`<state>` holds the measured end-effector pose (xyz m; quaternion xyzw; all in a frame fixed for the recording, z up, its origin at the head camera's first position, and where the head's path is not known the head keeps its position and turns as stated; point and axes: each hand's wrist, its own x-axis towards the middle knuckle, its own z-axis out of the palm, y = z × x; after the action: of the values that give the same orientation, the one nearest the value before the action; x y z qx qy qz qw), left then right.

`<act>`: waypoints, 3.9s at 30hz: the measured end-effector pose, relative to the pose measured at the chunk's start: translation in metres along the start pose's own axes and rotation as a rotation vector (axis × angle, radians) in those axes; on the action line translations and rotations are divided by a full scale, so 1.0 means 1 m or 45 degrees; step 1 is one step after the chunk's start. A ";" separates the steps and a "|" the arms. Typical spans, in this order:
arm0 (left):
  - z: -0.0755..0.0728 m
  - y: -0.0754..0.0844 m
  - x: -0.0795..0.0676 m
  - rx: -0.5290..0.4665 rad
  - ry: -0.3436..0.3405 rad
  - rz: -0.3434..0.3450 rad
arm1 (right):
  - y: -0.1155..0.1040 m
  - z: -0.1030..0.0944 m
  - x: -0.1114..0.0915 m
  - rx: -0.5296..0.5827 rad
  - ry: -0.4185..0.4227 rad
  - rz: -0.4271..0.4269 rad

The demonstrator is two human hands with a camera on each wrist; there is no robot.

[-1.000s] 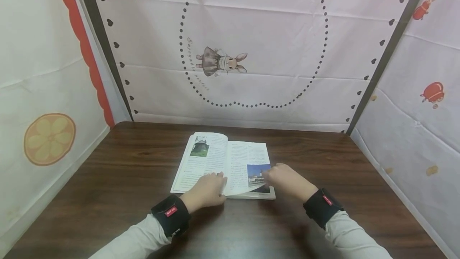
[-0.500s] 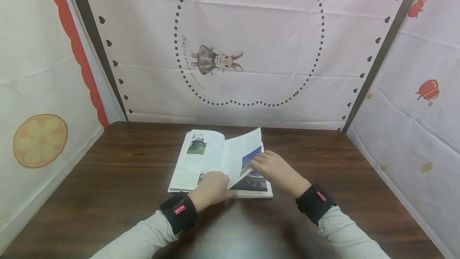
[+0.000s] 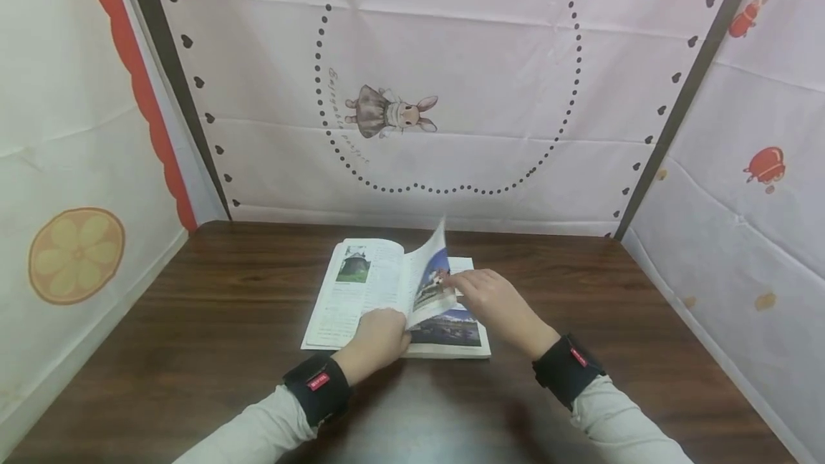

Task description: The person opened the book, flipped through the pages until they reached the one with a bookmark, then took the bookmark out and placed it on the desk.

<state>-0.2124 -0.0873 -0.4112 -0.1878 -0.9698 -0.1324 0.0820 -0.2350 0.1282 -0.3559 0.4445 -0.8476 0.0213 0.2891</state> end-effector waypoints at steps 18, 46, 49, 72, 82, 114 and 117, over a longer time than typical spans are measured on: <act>-0.021 -0.030 -0.008 -0.720 0.247 -0.583 | 0.000 0.030 -0.030 0.388 -0.844 0.515; -0.018 -0.036 -0.021 -0.007 -0.402 -0.067 | -0.009 0.041 0.006 0.575 -0.797 0.641; -0.019 -0.036 -0.018 -0.020 -0.430 -0.074 | -0.009 0.053 0.018 0.737 -0.706 0.792; -0.015 -0.025 -0.013 0.105 -0.431 -0.092 | -0.026 0.106 0.077 1.156 -0.452 1.562; -0.016 -0.026 -0.013 0.067 -0.464 -0.112 | -0.011 0.104 0.061 1.275 -0.419 1.558; -0.013 -0.037 -0.010 -0.050 -0.427 -0.033 | 0.136 0.031 -0.136 1.232 -0.552 1.597; -0.014 -0.037 -0.011 -0.066 -0.422 -0.046 | 0.153 0.061 -0.149 1.258 -0.506 1.538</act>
<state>-0.2149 -0.1283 -0.4090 -0.1917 -0.9695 -0.1259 -0.0863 -0.3160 0.3132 -0.4490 -0.0187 -0.8697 0.4670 -0.1587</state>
